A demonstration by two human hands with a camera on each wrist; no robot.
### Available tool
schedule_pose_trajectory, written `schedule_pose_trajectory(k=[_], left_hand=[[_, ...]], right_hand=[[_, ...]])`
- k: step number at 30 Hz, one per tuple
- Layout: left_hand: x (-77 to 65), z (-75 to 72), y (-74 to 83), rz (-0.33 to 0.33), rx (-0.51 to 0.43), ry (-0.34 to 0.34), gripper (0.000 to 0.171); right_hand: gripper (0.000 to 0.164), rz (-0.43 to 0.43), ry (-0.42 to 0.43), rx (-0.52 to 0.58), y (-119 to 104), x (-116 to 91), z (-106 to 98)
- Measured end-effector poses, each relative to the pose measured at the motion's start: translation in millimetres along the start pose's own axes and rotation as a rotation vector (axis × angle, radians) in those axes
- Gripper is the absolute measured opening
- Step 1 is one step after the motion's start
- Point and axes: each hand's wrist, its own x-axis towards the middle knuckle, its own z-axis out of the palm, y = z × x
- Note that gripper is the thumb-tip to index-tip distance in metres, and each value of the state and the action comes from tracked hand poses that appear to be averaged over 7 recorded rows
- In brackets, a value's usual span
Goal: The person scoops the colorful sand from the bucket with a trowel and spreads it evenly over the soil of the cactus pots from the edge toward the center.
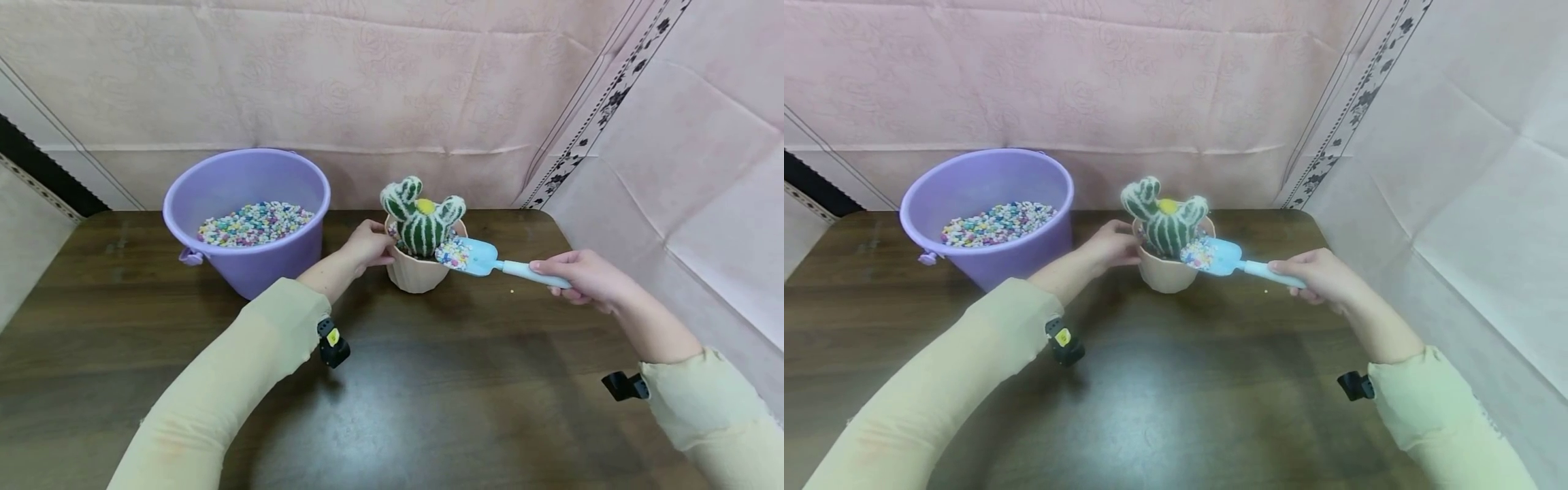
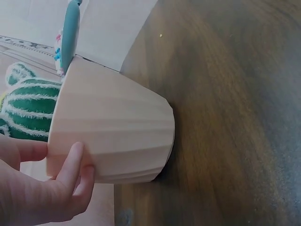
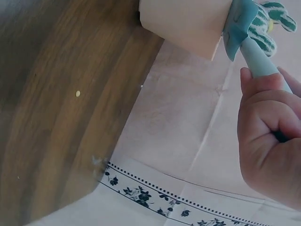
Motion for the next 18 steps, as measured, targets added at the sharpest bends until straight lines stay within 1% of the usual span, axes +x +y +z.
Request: schedule_pose_trajectory(k=[5,12,18], left_hand=[[-0.1,0.1,-0.4,-0.003,0.011,-0.002,0.048],[-1.4,1.1,1.2,-0.008,0.035,0.001,0.047],[-3.5,2.0,2.7,-0.005,0.047,0.002,0.047]], right_hand=[[0.051,0.023,-0.010,-0.077,-12.7,0.0,-5.1],[0.048,0.043,0.000,-0.157,-26.2,1.0,-10.9],[0.051,0.065,0.004,-0.234,-37.9,-0.6,-17.9]])
